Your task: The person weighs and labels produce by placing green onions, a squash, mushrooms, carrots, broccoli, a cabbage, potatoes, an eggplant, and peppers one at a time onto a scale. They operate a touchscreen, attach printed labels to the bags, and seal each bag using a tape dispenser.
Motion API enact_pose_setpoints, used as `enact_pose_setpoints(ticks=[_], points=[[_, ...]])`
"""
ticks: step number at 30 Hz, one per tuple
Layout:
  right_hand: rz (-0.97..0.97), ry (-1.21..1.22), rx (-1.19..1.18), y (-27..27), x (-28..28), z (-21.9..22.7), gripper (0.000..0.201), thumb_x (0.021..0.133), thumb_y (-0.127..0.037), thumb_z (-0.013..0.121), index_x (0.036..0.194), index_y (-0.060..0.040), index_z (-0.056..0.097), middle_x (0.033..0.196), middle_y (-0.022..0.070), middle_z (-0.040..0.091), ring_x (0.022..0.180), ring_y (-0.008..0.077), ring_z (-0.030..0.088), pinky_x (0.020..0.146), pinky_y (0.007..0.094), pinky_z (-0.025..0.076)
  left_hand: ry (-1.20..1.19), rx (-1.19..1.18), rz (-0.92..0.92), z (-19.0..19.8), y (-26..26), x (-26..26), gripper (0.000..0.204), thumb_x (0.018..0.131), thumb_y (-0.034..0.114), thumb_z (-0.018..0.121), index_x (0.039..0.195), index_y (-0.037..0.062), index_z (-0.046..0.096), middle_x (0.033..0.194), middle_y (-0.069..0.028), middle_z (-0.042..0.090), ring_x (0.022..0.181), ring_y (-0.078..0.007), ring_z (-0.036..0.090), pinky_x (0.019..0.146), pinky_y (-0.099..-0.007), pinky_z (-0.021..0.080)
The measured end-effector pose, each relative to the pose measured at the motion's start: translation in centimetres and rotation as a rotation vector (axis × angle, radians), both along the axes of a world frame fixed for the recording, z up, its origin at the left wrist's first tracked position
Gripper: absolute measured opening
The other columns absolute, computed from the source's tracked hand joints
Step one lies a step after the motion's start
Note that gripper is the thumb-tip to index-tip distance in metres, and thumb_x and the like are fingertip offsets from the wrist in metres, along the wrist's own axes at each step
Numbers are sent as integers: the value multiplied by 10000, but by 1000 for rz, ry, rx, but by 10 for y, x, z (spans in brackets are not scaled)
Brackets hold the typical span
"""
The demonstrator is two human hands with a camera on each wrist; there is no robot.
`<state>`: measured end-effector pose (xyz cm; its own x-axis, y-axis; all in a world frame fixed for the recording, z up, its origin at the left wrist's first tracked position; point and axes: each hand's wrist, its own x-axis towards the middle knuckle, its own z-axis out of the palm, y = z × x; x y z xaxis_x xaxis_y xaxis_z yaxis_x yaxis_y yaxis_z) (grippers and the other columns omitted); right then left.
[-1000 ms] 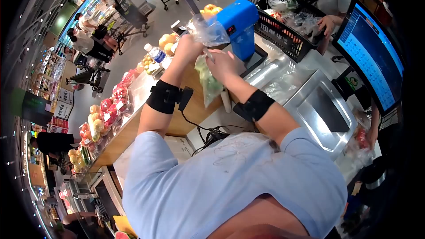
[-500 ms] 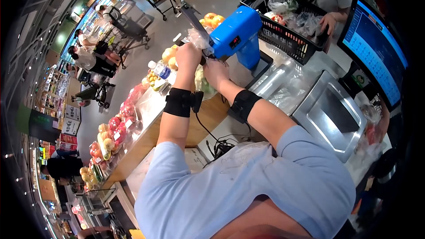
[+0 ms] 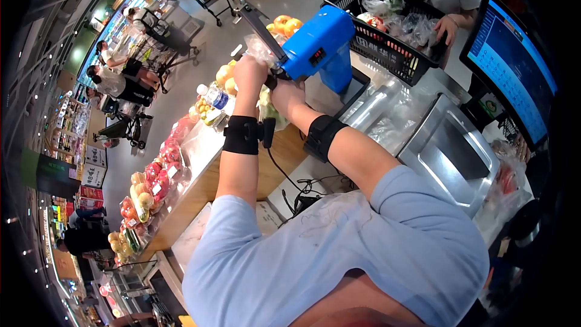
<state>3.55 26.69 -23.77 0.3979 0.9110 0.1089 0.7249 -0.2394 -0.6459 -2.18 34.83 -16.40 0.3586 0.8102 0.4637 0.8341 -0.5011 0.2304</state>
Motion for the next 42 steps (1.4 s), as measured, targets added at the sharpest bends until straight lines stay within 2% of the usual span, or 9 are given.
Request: enact_pose_setpoints(ticks=[7,9,18,23,31,33,35,38,42], points=[[6,-61,-52,-31,6,15,306,870,-189,436,1111,-125,613,1118,90,631,1105,276,547,977,472,342,-34,-154,-143,7,-24,-10,308,721,279,610,830,2,689,782,-223,634,772,-391,619,698,-446,495],[20,-24,-94,-48,10,26,307,910,-237,408,1110,-99,596,1192,106,593,1126,268,528,971,454,351,-61,604,-327,5,-45,-2,287,742,277,614,811,7,680,749,-231,632,742,-406,618,683,-476,488],[-168,46,403,-159,98,18,556,833,-353,597,1225,30,505,1217,192,554,1158,305,510,961,447,380,-175,-66,-499,36,-125,94,243,746,257,606,853,45,659,756,-219,629,741,-402,613,674,-452,494],[-566,-286,698,-252,148,34,426,767,-246,664,1108,-11,563,1114,142,597,1070,327,539,919,419,405,-207,94,-793,38,-125,171,308,828,278,546,832,-16,636,815,-228,634,792,-416,601,701,-473,474],[-1026,190,581,-453,197,13,284,859,-305,565,771,-57,672,707,113,650,681,268,631,639,341,476,-473,43,-851,42,-118,291,387,861,360,568,991,5,649,930,-219,653,928,-404,601,785,-431,461],[-1188,141,546,-518,221,-15,286,850,-309,576,833,-43,680,760,125,665,721,266,643,665,350,483,-537,190,-873,37,-110,312,404,866,376,564,975,-5,645,884,-180,673,828,-337,642,736,-410,474],[-1404,-50,514,-581,237,-41,315,838,-328,588,889,-31,682,780,133,671,740,292,644,704,355,496,-475,8,-885,43,-108,324,378,850,318,547,1034,-2,630,932,-195,645,841,-359,622,775,-406,476],[-1616,34,387,-655,249,-67,448,797,-374,645,1036,5,631,1007,195,644,942,321,615,824,374,479,-558,-413,-894,68,-135,320,418,850,317,625,1031,-58,597,813,-143,649,610,-160,604,570,-281,470],[-1897,-172,264,-692,277,-85,983,660,-492,754,1346,51,307,1305,307,415,1243,381,392,989,400,383,-643,-380,-993,59,-157,313,432,857,296,653,1127,-24,550,897,-109,623,789,-135,616,559,-228,464]])
